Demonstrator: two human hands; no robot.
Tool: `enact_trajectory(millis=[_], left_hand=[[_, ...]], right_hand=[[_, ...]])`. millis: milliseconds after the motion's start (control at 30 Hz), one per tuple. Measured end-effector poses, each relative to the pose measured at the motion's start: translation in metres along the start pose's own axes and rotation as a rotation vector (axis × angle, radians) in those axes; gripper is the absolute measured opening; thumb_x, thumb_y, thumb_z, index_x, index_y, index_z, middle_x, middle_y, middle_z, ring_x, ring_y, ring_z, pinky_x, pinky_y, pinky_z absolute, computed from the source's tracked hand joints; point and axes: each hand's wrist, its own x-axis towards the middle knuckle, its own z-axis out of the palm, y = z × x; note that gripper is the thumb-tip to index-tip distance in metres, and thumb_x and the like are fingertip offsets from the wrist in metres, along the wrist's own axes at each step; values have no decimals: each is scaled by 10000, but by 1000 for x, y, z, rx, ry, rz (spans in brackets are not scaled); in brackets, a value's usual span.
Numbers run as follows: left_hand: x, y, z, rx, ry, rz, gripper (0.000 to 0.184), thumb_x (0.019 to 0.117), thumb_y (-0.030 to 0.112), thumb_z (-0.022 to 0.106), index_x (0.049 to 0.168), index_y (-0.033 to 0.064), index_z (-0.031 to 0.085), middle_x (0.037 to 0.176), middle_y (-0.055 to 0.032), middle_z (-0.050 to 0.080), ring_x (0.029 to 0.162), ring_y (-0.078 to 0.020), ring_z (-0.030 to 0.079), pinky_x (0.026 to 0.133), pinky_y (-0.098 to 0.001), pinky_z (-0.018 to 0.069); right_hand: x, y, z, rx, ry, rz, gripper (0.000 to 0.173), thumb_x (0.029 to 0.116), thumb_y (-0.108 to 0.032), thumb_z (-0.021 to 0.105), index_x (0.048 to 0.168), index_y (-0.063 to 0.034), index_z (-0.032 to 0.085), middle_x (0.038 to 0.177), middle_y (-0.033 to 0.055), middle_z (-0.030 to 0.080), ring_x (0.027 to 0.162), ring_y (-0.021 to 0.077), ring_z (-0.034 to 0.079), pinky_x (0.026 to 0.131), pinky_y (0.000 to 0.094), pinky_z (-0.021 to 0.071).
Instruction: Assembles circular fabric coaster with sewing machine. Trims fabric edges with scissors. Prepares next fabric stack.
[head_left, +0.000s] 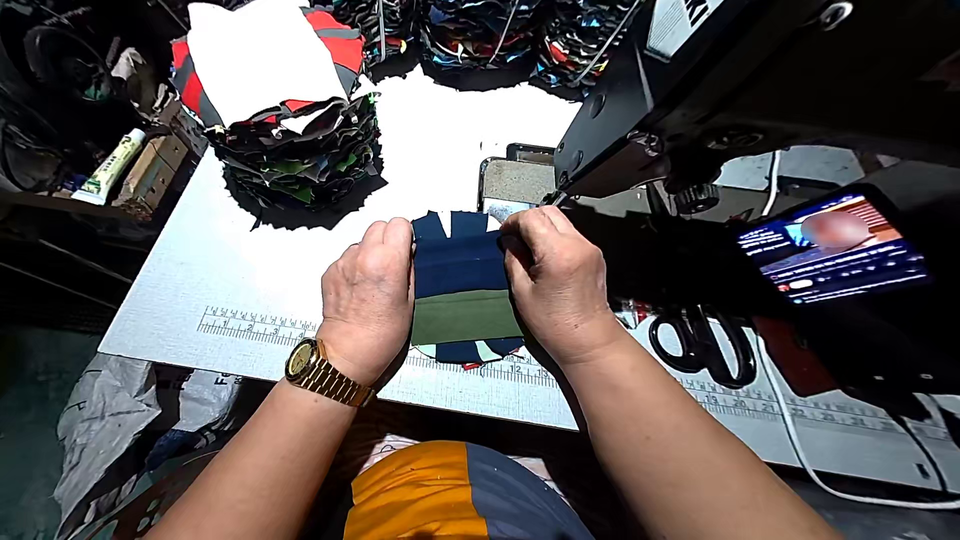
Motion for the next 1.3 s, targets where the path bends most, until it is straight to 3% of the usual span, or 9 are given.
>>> enact_trajectory(millis=[567,700,767,900,967,1000,1067,1200,1300], left_hand=[[5,2,-4,48,-76,-46,91,1001,128,586,1011,56,641,900,-123,644,758,-302,676,584,-450,534],[4,1,-8,46,0,-34,178,978,68,579,1137,37,654,1017,-159,610,819,-326,652,642,-450,542],[2,2,-11,11,96,71,173,972,49,566,1098,33,683,1003,-153,607,866,-316,634,693,-432,530],[-8,13,-17,-164,52,283,183,988,31,558,1078,33,717,1086,-131,679,1023,-285,656,815,-411,556],[-15,18,-13,-192,-50,328,256,1011,50,541,1210,32,701,1273,-141,667,1220,-284,631,1006,-427,537],[-18,19,-9,-181,-109,343,316,1018,70,524,1295,34,671,1380,-154,628,1329,-304,576,1108,-458,478],[-24,18,0,-125,-209,352,419,1036,154,482,1432,66,585,1527,-167,520,1457,-336,449,1195,-523,369],[-27,13,4,-58,-266,317,491,1068,280,366,1511,143,527,1619,-158,402,1523,-387,315,1202,-594,290],[-27,11,2,-13,-293,283,567,1076,377,279,1547,125,470,1658,-116,350,1552,-344,267,1221,-584,251]], right_hand=[[-1,-3,1,-70,-39,28,170,938,6,611,1079,-24,703,948,167,632,767,315,665,589,461,536],[-2,-2,-3,-115,-2,42,172,975,-36,595,1085,-30,726,959,168,649,781,317,673,591,470,537],[-3,-1,-7,-111,60,7,185,984,-40,583,1085,-26,737,968,168,663,798,312,674,611,453,541],[-7,-7,-13,-14,75,-164,205,988,-18,574,1098,-5,746,1024,171,682,915,307,665,749,417,554],[-10,-9,-14,35,-13,-243,237,1003,-13,546,1151,6,731,1157,172,696,1111,311,657,940,423,548],[-12,-8,-15,42,-78,-262,263,1016,-29,528,1197,6,716,1246,172,684,1224,312,631,1051,432,514],[-17,-4,-15,24,-214,-265,335,1052,-108,481,1308,7,664,1411,179,613,1383,309,535,1179,442,414],[-24,1,-19,-57,-352,-232,449,1089,-245,408,1438,-10,565,1537,169,506,1463,290,442,1205,468,354],[-26,3,-18,-59,-358,-226,476,1093,-270,379,1465,-20,540,1565,162,475,1484,284,413,1213,483,335]])
